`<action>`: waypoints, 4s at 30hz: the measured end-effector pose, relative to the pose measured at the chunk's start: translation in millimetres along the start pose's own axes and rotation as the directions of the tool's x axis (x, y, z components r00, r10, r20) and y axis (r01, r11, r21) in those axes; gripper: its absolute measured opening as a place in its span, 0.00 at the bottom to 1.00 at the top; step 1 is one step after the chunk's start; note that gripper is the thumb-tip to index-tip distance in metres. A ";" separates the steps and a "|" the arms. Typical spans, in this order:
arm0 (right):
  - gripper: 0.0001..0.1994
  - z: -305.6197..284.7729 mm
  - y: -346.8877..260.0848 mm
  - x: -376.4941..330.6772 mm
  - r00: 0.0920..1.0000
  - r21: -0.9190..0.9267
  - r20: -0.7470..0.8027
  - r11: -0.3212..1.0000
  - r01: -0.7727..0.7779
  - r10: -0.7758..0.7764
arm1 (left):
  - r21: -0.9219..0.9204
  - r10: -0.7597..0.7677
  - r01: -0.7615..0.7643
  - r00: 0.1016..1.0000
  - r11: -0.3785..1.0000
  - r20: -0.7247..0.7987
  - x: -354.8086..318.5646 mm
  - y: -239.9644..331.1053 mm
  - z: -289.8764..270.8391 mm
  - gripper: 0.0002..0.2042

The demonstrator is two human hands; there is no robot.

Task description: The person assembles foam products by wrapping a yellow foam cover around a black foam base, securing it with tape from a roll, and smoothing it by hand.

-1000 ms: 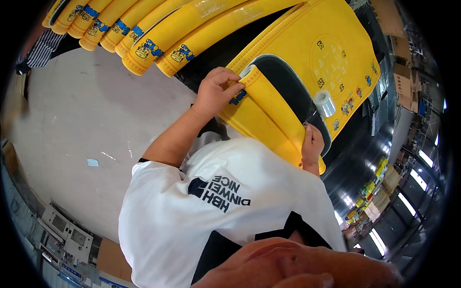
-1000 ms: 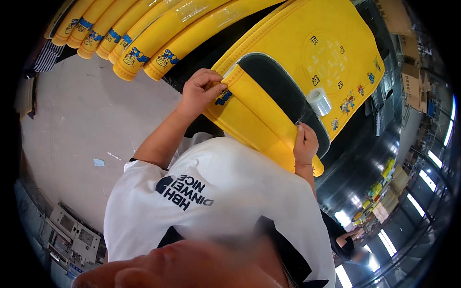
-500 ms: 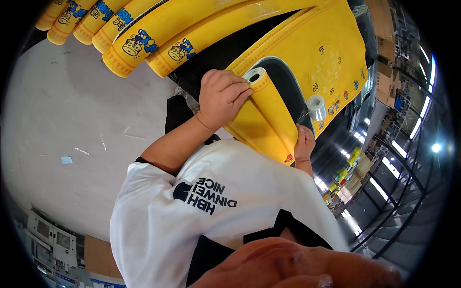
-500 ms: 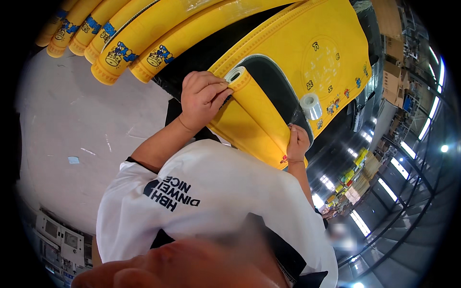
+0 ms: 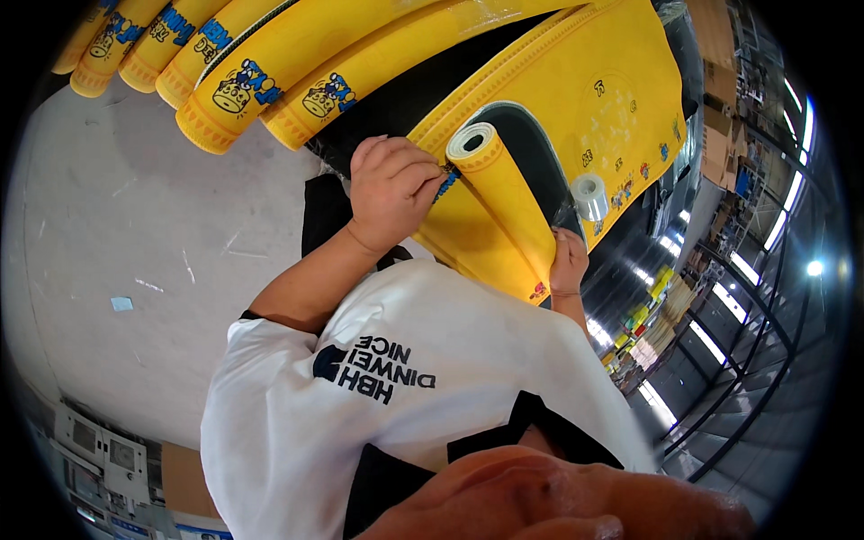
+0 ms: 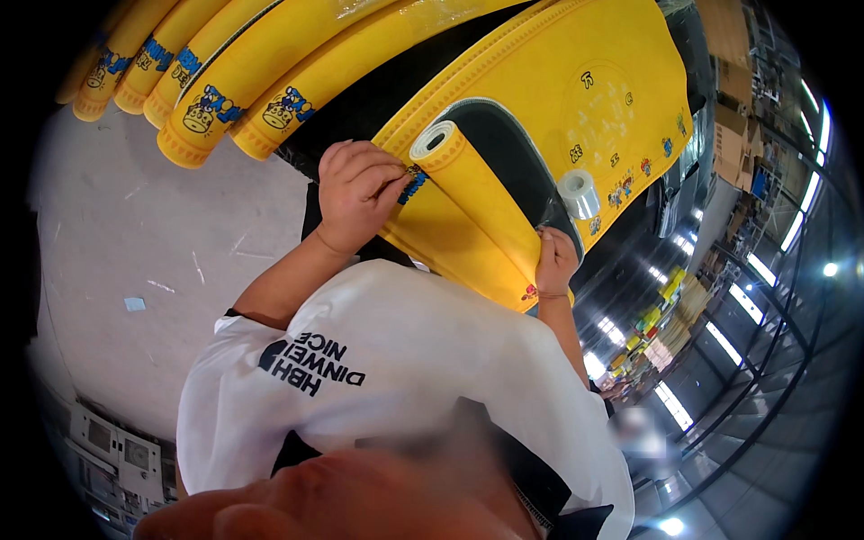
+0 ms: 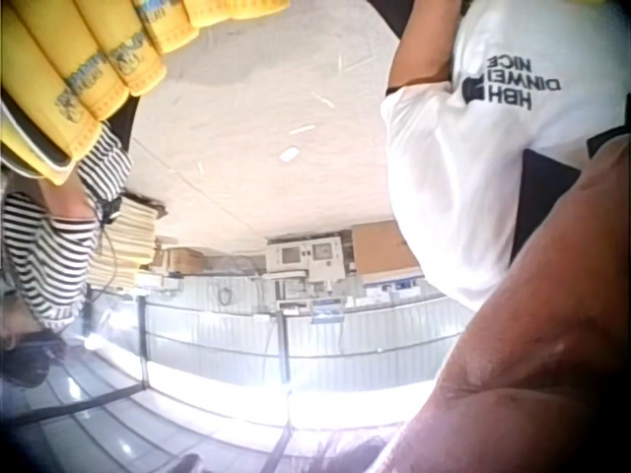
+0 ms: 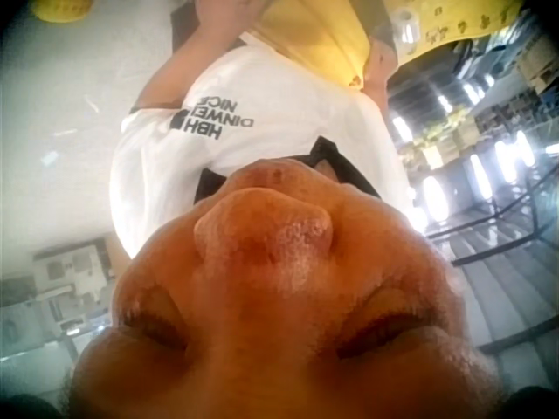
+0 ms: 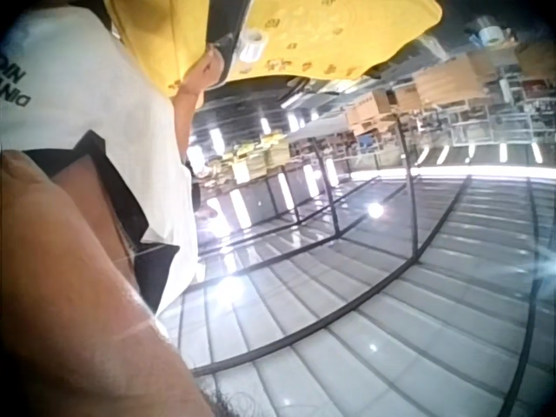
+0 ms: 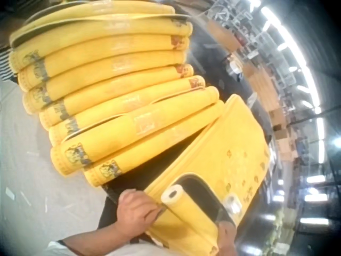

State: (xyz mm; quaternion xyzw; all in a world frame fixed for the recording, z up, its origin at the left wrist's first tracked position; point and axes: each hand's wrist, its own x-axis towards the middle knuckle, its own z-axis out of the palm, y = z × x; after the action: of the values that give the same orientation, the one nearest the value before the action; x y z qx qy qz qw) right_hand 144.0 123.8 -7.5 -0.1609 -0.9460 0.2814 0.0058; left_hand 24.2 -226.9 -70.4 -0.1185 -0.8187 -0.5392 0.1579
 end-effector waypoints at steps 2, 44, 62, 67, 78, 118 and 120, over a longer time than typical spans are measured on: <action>0.08 -0.1 1.3 -0.5 1.000 -0.007 0.003 1.000 -0.010 0.010 | 0.001 0.004 -0.004 1.000 1.000 -0.002 -0.7 -1.6 0.2 0.09; 0.17 -2.4 -1.5 -51.7 0.916 -0.399 -0.329 0.913 0.086 -0.230 | -0.086 0.106 -0.422 0.024 0.902 0.994 78.8 154.2 192.6 0.14; 0.34 -52.2 40.3 -19.5 0.992 -0.441 -0.108 0.897 0.012 -0.067 | 0.109 0.286 -0.609 0.513 0.786 0.809 63.3 138.9 182.3 0.41; 0.34 -57.3 34.4 -1.5 1.000 -0.424 -0.002 0.905 0.013 -0.015 | 0.264 0.196 -0.655 0.541 0.708 0.818 72.7 179.0 255.2 0.39; 0.28 -73.1 6.2 -22.3 0.933 -0.166 0.238 0.958 -0.233 0.269 | 0.149 0.196 -0.579 0.491 0.802 0.849 97.8 235.6 208.2 0.29; 0.25 -60.0 69.1 25.7 0.976 -0.206 -0.123 0.966 0.154 -0.181 | 0.344 -0.159 -0.799 0.306 0.493 0.939 45.1 209.1 222.0 0.50; 0.25 -31.1 61.5 36.2 0.964 -0.231 -0.170 0.959 0.164 -0.205 | 0.331 -0.134 -0.820 0.305 0.467 0.943 47.3 199.1 217.6 0.50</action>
State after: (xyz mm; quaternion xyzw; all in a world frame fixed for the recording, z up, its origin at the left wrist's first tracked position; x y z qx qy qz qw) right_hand 131.4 200.1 -17.1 -0.0978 -0.9767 0.1589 0.1062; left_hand 24.7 52.2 36.0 -0.5044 -0.8454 0.1088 -0.1381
